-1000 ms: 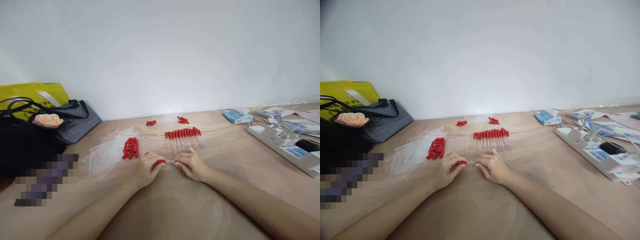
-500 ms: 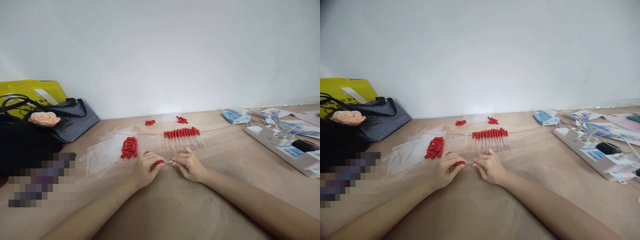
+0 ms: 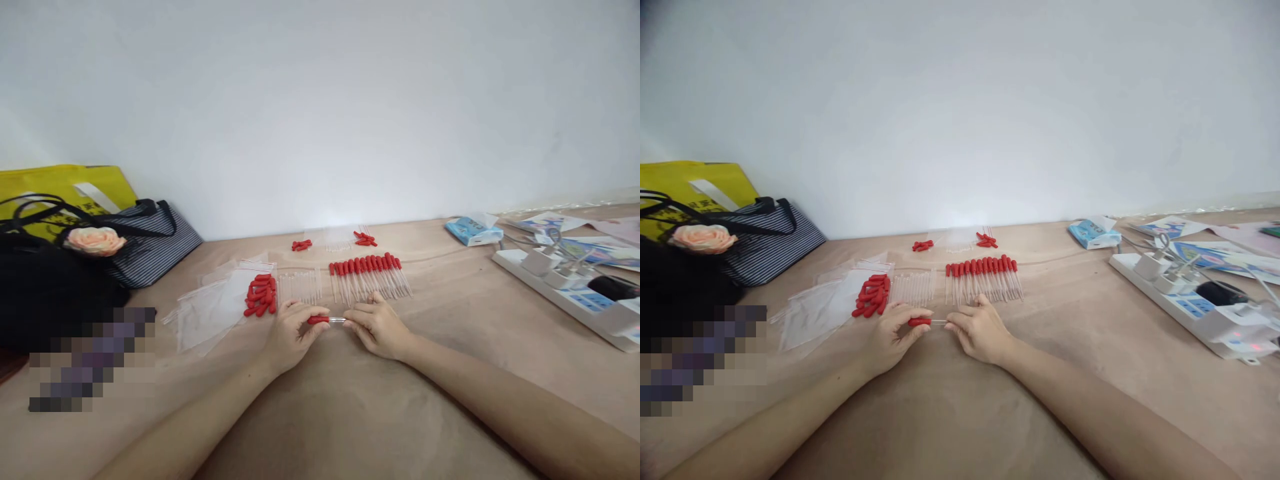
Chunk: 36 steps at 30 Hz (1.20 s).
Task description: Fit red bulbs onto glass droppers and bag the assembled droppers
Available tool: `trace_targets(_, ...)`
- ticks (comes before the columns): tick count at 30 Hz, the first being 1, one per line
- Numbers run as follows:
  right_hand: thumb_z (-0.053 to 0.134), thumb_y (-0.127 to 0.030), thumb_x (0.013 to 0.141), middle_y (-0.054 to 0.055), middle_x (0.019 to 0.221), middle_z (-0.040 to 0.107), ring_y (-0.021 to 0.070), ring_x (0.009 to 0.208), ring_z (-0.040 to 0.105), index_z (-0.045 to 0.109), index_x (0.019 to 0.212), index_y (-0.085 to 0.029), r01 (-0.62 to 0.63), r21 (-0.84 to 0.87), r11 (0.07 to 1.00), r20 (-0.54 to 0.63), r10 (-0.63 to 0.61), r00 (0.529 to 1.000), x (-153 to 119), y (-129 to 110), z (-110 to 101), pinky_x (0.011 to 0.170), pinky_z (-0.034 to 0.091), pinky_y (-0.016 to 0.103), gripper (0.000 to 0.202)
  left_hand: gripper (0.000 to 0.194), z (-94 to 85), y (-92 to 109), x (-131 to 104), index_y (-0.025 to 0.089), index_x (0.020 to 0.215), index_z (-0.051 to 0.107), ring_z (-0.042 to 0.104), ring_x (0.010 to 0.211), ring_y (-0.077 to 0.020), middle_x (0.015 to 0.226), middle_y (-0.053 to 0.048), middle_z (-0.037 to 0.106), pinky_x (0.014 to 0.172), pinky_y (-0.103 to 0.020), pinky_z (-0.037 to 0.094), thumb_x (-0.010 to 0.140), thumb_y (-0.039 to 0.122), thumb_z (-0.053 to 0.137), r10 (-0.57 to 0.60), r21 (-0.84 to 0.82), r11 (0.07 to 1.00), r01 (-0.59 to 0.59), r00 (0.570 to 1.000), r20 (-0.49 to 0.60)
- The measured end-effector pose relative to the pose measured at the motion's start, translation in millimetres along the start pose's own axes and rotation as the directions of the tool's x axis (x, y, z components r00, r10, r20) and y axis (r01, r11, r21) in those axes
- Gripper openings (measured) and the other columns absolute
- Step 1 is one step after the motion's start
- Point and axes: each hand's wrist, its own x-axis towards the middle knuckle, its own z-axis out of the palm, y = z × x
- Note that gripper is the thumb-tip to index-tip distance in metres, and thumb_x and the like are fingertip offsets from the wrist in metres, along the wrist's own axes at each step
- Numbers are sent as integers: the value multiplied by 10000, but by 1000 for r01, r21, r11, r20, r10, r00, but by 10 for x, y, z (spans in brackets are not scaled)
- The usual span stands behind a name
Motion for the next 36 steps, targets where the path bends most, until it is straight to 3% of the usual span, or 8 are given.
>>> trace_targets(8,383,-231,871,6,653,614,106,575,477,609,841,-174,1,-62,998,-42,-4,999,-42,22,-44,649,201,303,235,191,32,-32,-19,192,748,628,591,606,-132,710,-15,685,799,-375,420,800,345,526,-45,-176,984,37,998,-44)
trace_targets(15,391,-249,872,-7,630,601,96,559,464,622,833,-192,-8,-109,994,-30,4,1000,-52,6,-62,645,195,308,241,205,31,-42,-39,193,707,642,593,573,-140,651,-14,681,788,-405,439,780,358,545,-116,-217,970,107,993,-29)
trace_targets(20,405,-285,863,48,723,581,154,698,463,636,776,-182,27,-184,983,-16,-30,999,-15,-26,-85,647,233,309,267,184,13,-38,-25,192,687,625,588,574,-130,666,-4,675,825,-403,420,786,323,542,-114,-204,972,117,993,28)
trace_targets(23,401,-268,860,73,763,567,169,721,459,634,798,-158,39,-171,985,62,-29,998,33,-32,-79,649,296,290,265,153,-1,-39,-17,208,850,617,594,742,-164,797,-26,660,768,-359,449,785,322,538,-146,-158,977,146,989,15)
trace_targets(26,376,-209,861,82,803,584,173,760,500,594,941,-135,-96,-117,989,100,108,989,148,4,-57,677,349,271,244,453,20,-77,-14,218,1163,434,538,915,-196,1060,-81,560,754,-350,452,748,329,579,-244,-126,966,226,957,-158)
trace_targets(29,375,-163,838,96,920,604,176,821,547,488,1101,-126,-354,-81,932,62,359,931,369,59,-21,706,375,265,289,664,66,-142,-10,218,1277,230,518,888,-189,1103,-112,489,687,-323,460,731,324,592,-328,-184,941,283,897,-298)
trace_targets(32,397,-173,811,87,873,629,197,815,582,439,1115,-139,-581,-152,800,83,596,799,636,84,43,689,390,276,309,688,89,-184,-6,229,1275,198,514,831,-168,1047,-94,484,640,-289,456,719,298,597,-371,-264,919,293,869,-327)
trace_targets(36,408,-199,794,132,895,629,237,813,600,452,1048,-131,-674,-207,709,59,696,715,864,81,154,652,407,306,266,675,82,-187,-7,242,1265,202,505,821,-157,1019,-74,476,684,-305,452,713,254,589,-382,-319,905,281,865,-325)
